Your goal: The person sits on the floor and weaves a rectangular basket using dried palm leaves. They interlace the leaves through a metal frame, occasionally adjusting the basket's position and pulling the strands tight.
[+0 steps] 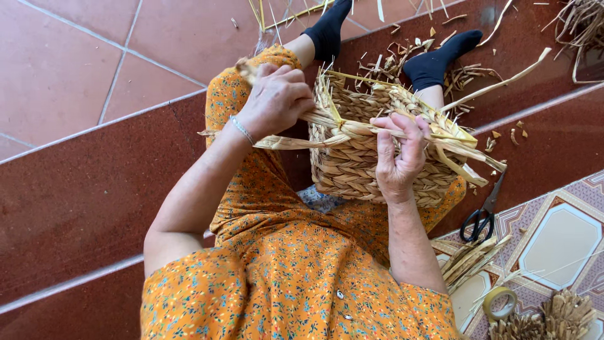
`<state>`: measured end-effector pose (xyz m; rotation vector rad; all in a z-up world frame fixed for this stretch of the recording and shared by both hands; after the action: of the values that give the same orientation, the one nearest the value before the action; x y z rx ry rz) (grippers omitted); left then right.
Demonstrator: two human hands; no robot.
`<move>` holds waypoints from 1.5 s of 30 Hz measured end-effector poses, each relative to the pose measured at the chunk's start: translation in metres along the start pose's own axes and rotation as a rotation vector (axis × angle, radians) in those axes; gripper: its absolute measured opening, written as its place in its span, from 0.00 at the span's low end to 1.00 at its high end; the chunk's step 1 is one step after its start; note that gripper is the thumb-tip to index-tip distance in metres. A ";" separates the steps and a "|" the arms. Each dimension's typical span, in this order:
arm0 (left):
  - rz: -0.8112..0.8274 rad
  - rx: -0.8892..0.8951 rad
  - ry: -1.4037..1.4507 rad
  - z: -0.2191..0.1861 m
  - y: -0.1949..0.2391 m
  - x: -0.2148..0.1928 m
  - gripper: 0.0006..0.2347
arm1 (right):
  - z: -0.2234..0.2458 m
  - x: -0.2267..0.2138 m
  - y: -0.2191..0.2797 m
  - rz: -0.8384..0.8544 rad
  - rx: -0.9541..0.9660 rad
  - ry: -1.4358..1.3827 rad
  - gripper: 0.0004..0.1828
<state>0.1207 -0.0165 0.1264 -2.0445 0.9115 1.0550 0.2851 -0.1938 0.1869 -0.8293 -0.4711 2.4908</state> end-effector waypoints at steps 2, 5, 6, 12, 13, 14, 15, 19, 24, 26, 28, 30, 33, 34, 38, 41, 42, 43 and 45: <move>-0.058 -0.037 -0.071 0.008 0.007 0.004 0.07 | -0.007 0.000 -0.002 -0.008 0.017 -0.040 0.16; -0.173 -0.109 -0.213 0.037 0.018 0.007 0.04 | -0.012 0.002 -0.003 -0.005 0.018 -0.095 0.21; -0.226 -0.125 -0.283 0.058 0.022 0.001 0.06 | -0.012 0.001 -0.005 -0.005 0.009 -0.111 0.23; -0.262 -0.831 -0.496 0.222 0.126 -0.068 0.05 | -0.008 -0.001 -0.001 0.029 0.004 -0.019 0.22; -0.148 -1.164 -0.230 0.252 0.160 -0.067 0.05 | -0.008 0.001 -0.002 0.042 0.003 0.053 0.19; -0.138 -1.096 -0.389 0.248 0.160 -0.077 0.05 | -0.007 0.005 -0.003 0.054 0.002 0.125 0.15; -0.123 -1.024 -0.543 0.237 0.159 -0.083 0.13 | -0.005 0.007 -0.004 0.070 0.004 0.199 0.13; -0.433 -0.567 -0.691 0.150 0.120 -0.100 0.26 | -0.007 0.006 -0.010 0.088 0.129 0.052 0.18; -0.140 0.080 0.148 0.018 0.025 -0.032 0.05 | -0.002 0.012 -0.025 0.182 0.215 0.241 0.18; -0.063 0.146 0.152 -0.010 0.002 -0.020 0.06 | 0.006 0.012 -0.026 0.186 0.168 0.236 0.17; 0.020 0.103 0.224 -0.018 -0.004 -0.016 0.08 | 0.010 0.013 -0.025 0.186 0.144 0.225 0.16; -0.014 0.113 0.154 -0.026 -0.005 -0.024 0.09 | 0.010 0.013 -0.026 0.168 0.138 0.213 0.15; -0.190 0.180 -0.135 -0.053 0.016 -0.039 0.07 | 0.002 0.012 -0.024 0.134 0.173 0.216 0.13; -0.220 0.192 -0.217 -0.062 0.026 -0.040 0.06 | 0.001 0.012 -0.024 0.119 0.168 0.214 0.13; -0.058 0.057 -0.042 -0.057 0.045 -0.012 0.05 | 0.000 0.011 -0.020 0.076 0.141 0.227 0.14; 0.021 -0.075 0.161 -0.033 0.054 0.002 0.07 | -0.003 0.013 -0.020 0.048 0.120 0.250 0.15; 0.013 -0.088 0.173 -0.027 0.055 0.003 0.07 | -0.003 0.013 -0.020 0.041 0.115 0.257 0.16; 0.002 -0.099 0.184 -0.020 0.054 0.003 0.08 | -0.003 0.014 -0.019 0.040 0.105 0.256 0.16; -0.032 -0.100 0.182 -0.013 0.046 -0.001 0.09 | -0.002 0.016 -0.023 0.035 0.074 0.255 0.16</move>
<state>0.0889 -0.0518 0.1225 -2.2600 0.9285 0.9252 0.2827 -0.1664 0.1882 -1.1148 -0.2760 2.3730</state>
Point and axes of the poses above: each hand's wrist, its own y-axis away from the middle knuckle, its own x-axis out of the palm, z = x × y, the point moved 8 cm from there along -y, towards the middle knuckle, and after that the axes turned 13 degrees about -y, right-handed, at the moved point
